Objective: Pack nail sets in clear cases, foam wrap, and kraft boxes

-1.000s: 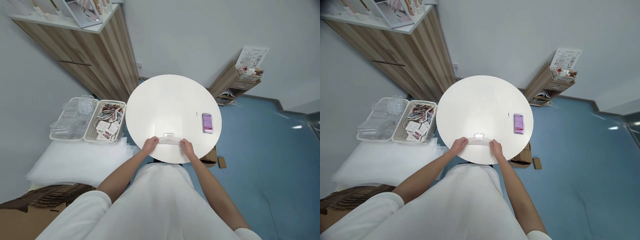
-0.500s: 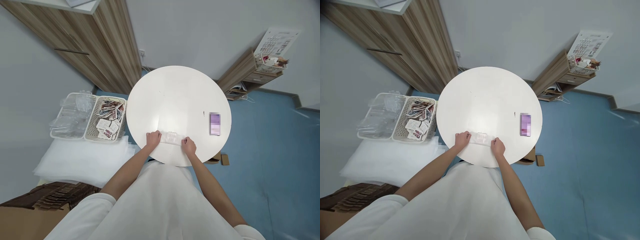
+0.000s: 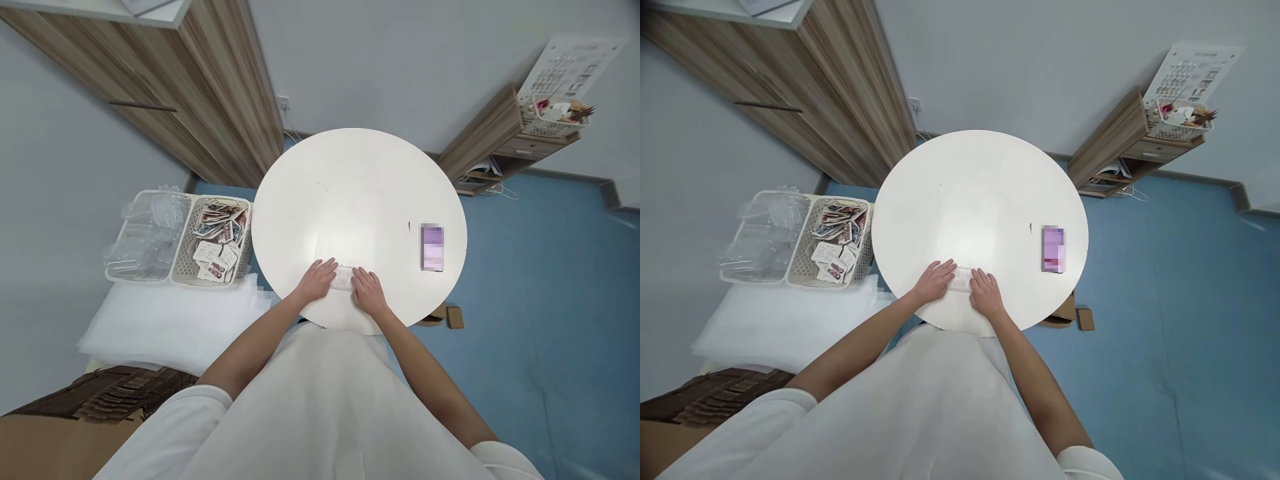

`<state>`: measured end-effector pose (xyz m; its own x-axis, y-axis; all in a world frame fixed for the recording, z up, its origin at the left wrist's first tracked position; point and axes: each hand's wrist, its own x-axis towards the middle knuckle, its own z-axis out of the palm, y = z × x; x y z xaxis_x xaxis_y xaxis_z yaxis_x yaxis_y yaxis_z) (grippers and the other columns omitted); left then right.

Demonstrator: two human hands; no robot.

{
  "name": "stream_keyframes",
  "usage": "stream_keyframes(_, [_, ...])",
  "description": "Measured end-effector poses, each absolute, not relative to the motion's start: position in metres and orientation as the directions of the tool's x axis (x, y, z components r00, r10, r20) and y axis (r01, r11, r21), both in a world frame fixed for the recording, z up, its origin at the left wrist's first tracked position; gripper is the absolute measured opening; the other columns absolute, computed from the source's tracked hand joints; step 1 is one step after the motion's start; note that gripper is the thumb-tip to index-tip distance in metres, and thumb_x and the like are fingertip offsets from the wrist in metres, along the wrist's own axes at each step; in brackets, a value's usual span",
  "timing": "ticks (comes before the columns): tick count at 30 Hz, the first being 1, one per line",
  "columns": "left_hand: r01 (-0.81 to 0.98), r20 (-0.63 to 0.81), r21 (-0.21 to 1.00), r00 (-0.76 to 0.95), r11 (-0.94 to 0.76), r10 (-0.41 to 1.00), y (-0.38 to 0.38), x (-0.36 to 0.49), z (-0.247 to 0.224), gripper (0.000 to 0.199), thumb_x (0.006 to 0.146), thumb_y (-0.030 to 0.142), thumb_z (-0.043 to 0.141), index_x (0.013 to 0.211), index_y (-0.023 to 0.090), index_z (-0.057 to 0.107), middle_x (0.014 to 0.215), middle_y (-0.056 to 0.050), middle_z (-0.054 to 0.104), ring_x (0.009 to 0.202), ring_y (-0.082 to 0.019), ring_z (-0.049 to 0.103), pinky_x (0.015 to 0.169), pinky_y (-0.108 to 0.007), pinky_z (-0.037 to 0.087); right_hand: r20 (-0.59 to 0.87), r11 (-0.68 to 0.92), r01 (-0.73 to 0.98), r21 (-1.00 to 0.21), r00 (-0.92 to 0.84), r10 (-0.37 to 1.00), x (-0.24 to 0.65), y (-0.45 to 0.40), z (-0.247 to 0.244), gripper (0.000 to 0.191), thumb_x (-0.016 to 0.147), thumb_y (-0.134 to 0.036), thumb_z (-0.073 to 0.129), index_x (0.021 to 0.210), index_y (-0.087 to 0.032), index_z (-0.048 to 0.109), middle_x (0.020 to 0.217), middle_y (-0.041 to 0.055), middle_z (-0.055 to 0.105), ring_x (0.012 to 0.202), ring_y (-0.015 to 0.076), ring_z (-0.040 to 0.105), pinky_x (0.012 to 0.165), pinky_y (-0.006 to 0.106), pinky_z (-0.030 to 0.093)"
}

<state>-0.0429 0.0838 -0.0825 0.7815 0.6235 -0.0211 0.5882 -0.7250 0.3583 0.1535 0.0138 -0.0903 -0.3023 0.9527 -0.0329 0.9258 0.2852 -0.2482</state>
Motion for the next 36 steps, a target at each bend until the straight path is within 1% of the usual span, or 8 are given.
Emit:
stream_keyframes(4, [0.6, -0.117, 0.44, 0.776, -0.668, 0.619, 0.085, -0.037, -0.077, 0.04, 0.066, 0.029, 0.058, 0.103, 0.02, 0.047, 0.128, -0.011, 0.042, 0.122, -0.026, 0.032, 0.101, -0.043, 0.017, -0.134, 0.238, 0.915, -0.325, -0.294, 0.946, 0.149, 0.022, -0.086, 0.032, 0.072, -0.029, 0.055, 0.101, -0.017, 0.049, 0.129, 0.0161, 0.041, 0.118, 0.0268, 0.038, 0.098, 0.048, 0.021])
stream_keyframes(8, [0.63, -0.154, 0.445, 0.754, -0.637, 0.638, 0.086, -0.029, -0.074, 0.041, 0.065, 0.027, 0.058, 0.103, 0.019, 0.045, 0.119, -0.012, 0.048, 0.106, -0.026, 0.047, 0.092, -0.039, 0.027, -0.169, 0.216, 0.92, -0.327, -0.282, 0.944, 0.145, 0.033, -0.081, 0.036, 0.069, -0.025, 0.058, 0.101, -0.015, 0.047, 0.122, 0.0177, 0.046, 0.112, 0.0262, 0.044, 0.096, 0.045, 0.026])
stream_keyframes(14, [0.594, -0.171, 0.437, 0.792, -0.675, 0.586, 0.07, -0.039, -0.062, 0.031, 0.063, 0.034, 0.056, 0.09, 0.019, 0.051, 0.09, -0.008, 0.058, 0.084, -0.025, 0.054, 0.079, -0.036, 0.033, -0.248, 0.157, 0.902, -0.403, -0.272, 0.93, 0.139, 0.01, -0.059, 0.03, 0.07, -0.034, 0.055, 0.094, -0.017, 0.048, 0.09, 0.0077, 0.06, 0.081, 0.0204, 0.055, 0.082, 0.035, 0.034])
stream_keyframes(17, [0.574, -0.21, 0.474, 0.81, -0.668, 0.547, 0.054, -0.048, -0.057, 0.031, 0.063, 0.038, 0.056, 0.088, 0.021, 0.053, 0.08, -0.006, 0.059, 0.078, -0.025, 0.055, 0.073, -0.035, 0.035, -0.278, 0.107, 0.891, -0.442, -0.25, 0.927, 0.133, -0.017, -0.052, 0.029, 0.073, -0.036, 0.052, 0.094, -0.018, 0.048, 0.081, 0.0039, 0.06, 0.075, 0.0185, 0.055, 0.078, 0.032, 0.035])
stream_keyframes(22, [0.593, -0.23, 0.539, 0.787, -0.598, 0.573, 0.045, -0.053, -0.05, 0.03, 0.064, 0.037, 0.055, 0.091, 0.023, 0.056, 0.082, -0.005, 0.061, 0.082, -0.024, 0.054, 0.074, -0.034, 0.034, -0.305, 0.022, 0.86, -0.51, -0.205, 0.93, 0.131, -0.03, -0.046, 0.026, 0.075, -0.035, 0.052, 0.096, -0.02, 0.05, 0.086, 0.0035, 0.06, 0.082, 0.0185, 0.054, 0.08, 0.031, 0.035])
stream_keyframes(26, [0.565, -0.181, 0.588, 0.79, -0.579, 0.586, 0.057, -0.052, -0.046, 0.025, 0.069, 0.038, 0.051, 0.089, 0.024, 0.06, 0.097, -0.005, 0.059, 0.093, -0.024, 0.051, 0.078, -0.033, 0.034, -0.248, 0.033, 0.835, -0.55, -0.201, 0.948, 0.138, -0.013, -0.041, 0.022, 0.075, -0.039, 0.051, 0.089, -0.021, 0.055, 0.092, 0.0046, 0.06, 0.088, 0.0194, 0.053, 0.079, 0.032, 0.037])
stream_keyframes(31, [0.6, -0.271, 0.655, 0.754, -0.459, 0.599, 0.074, -0.052, -0.048, 0.029, 0.075, 0.042, 0.043, 0.086, 0.024, 0.063, 0.089, -0.005, 0.06, 0.084, -0.021, 0.054, 0.072, -0.03, 0.038, -0.358, -0.124, 0.748, -0.652, -0.161, 0.92, 0.148, 0.009, -0.039, 0.023, 0.076, -0.043, 0.049, 0.081, -0.023, 0.06, 0.083, 0.0013, 0.062, 0.074, 0.0144, 0.055, 0.063, 0.025, 0.041])
stream_keyframes(36, [0.637, -0.342, 0.688, 0.708, -0.349, 0.619, 0.089, -0.053, -0.05, 0.034, 0.07, 0.039, 0.052, 0.1, 0.023, 0.058, 0.096, -0.004, 0.062, 0.085, -0.021, 0.056, 0.069, -0.028, 0.04, -0.467, -0.33, 0.665, -0.67, -0.032, 0.883, 0.151, 0.028, -0.046, 0.025, 0.073, -0.046, 0.048, 0.081, -0.024, 0.058, 0.074, -0.0009, 0.06, 0.061, 0.0123, 0.052, 0.05, 0.022, 0.037])
